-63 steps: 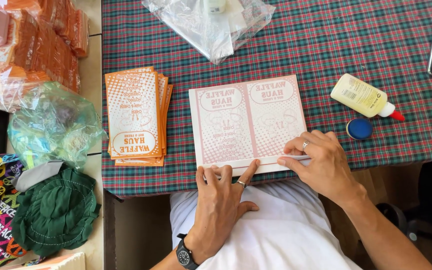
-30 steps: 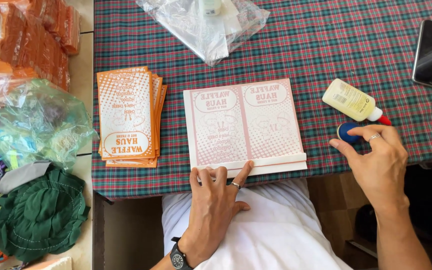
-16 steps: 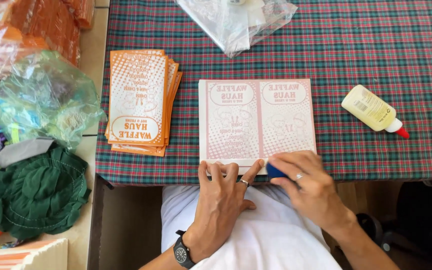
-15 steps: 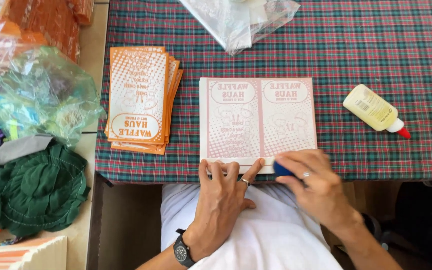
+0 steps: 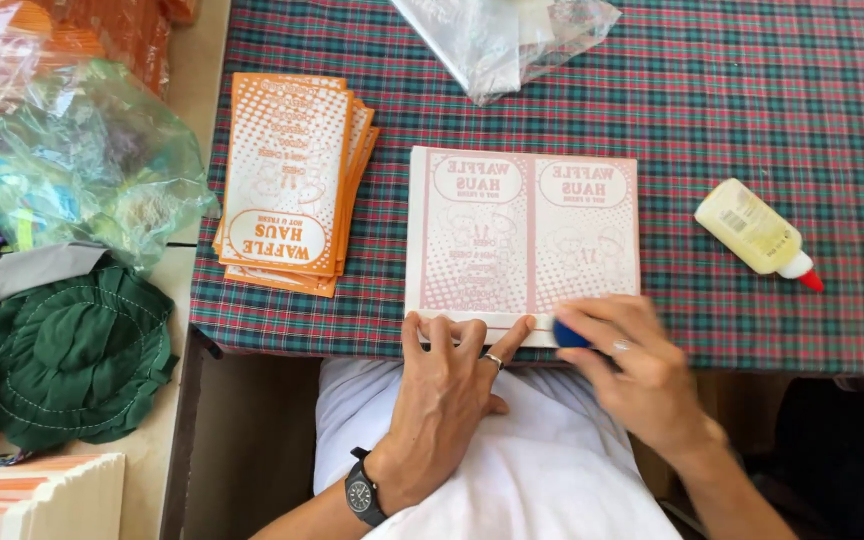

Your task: Folding and gluing printed paper sheets to assemble paper bags for a food service business.

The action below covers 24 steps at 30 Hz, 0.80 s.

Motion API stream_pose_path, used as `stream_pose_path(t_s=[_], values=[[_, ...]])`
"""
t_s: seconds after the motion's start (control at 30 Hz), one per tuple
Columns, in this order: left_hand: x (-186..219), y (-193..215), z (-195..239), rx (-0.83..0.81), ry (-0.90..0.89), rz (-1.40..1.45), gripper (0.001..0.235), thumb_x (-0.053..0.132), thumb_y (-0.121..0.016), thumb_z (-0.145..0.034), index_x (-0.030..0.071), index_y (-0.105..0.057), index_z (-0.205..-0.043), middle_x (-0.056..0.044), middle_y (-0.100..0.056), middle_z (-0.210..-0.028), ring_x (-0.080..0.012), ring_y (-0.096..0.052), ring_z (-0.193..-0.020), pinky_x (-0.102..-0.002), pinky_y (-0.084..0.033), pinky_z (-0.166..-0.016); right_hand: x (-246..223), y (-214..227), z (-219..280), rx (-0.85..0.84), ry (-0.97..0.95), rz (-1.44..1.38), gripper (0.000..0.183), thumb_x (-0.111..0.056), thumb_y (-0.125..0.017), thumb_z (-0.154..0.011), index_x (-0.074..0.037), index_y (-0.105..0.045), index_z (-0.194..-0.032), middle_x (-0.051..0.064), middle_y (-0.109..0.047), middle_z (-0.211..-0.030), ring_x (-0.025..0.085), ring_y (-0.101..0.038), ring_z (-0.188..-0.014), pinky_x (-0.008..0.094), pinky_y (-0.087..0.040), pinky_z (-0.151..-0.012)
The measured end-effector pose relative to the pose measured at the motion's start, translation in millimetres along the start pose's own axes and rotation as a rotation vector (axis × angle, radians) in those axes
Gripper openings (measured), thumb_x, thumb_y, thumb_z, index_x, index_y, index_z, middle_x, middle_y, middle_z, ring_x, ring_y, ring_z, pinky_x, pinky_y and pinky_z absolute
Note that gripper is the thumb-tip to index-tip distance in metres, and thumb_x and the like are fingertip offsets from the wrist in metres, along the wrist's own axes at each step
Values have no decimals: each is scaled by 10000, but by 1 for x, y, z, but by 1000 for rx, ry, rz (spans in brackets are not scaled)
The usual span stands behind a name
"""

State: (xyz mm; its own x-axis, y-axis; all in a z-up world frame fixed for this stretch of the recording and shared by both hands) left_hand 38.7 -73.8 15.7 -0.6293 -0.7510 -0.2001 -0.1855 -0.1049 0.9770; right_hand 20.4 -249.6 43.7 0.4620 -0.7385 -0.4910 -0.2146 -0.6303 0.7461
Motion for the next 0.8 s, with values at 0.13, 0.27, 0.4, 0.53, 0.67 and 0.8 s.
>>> stream_pose_path(t_s=[0.13,0.27,0.4,0.53,0.67,0.8], values=[[1,-1,0,-1,16,-10,1081,852,-664,-644,461,-334,-1596,0,-570,-1002,-337,-548,-912,-540,-453,-920,27,25,23,-10,-90,74,374,-40,-804,-862,18,-704,-1217,147,-707,-1251,285,-672,-1159,456,-509,-1077],[-3,0,-2,39,13,8,1105,866,-688,-602,446,-378,-1576,-9,-589,-1007,-358,-571,-925,-540,-469,-897,4,-6,1,16,-48,43,265,-67,-781,-886,-19,-730,-1141,128,-716,-1187,305,-637,-1092,448,-495,-1055],[-14,2,8,129,-28,5,1084,866,-707,-632,292,-451,-1516,-31,-569,-995,-278,-543,-932,-529,-468,-960,-1,-7,-5,2,-4,-42,332,-44,-777,-880,-5,-714,-1203,144,-702,-1216,303,-642,-1107,459,-521,-1055],[-15,-10,16,226,-63,31,1054,836,-711,-723,113,-506,-1462,-72,-582,-1145,-251,-562,-1080,-494,-485,-959,8,4,3,-14,-23,27,351,-34,-807,-861,-6,-717,-1199,134,-702,-1208,292,-651,-1095,399,-537,-992],[-16,-21,17,221,-61,87,1000,802,-650,-804,101,-474,-1495,-65,-586,-1177,-239,-559,-1146,-509,-454,-978,-20,-33,-29,-3,38,-108,245,-71,-768,-899,-22,-734,-1136,122,-711,-1156,284,-659,-1062,454,-507,-1064],[-24,-25,22,273,-69,239,1075,766,-735,-756,45,-488,-1515,-58,-598,-1162,-219,-555,-1089,-492,-421,-996,-24,-33,-39,-84,80,-127,315,-55,-785,-869,17,-711,-1167,141,-714,-1157,308,-638,-1069,434,-547,-981]])
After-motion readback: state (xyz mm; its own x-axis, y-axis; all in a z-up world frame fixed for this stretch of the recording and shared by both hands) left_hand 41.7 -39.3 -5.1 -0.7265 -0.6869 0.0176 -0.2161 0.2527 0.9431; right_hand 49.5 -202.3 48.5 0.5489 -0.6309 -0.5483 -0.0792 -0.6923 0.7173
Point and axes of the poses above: each hand's wrist, its own z-axis away from the middle knuckle, its own y-axis out of the back of the hand, x = y × z, the point moved 6 cm from there along -z, towards the middle knuckle
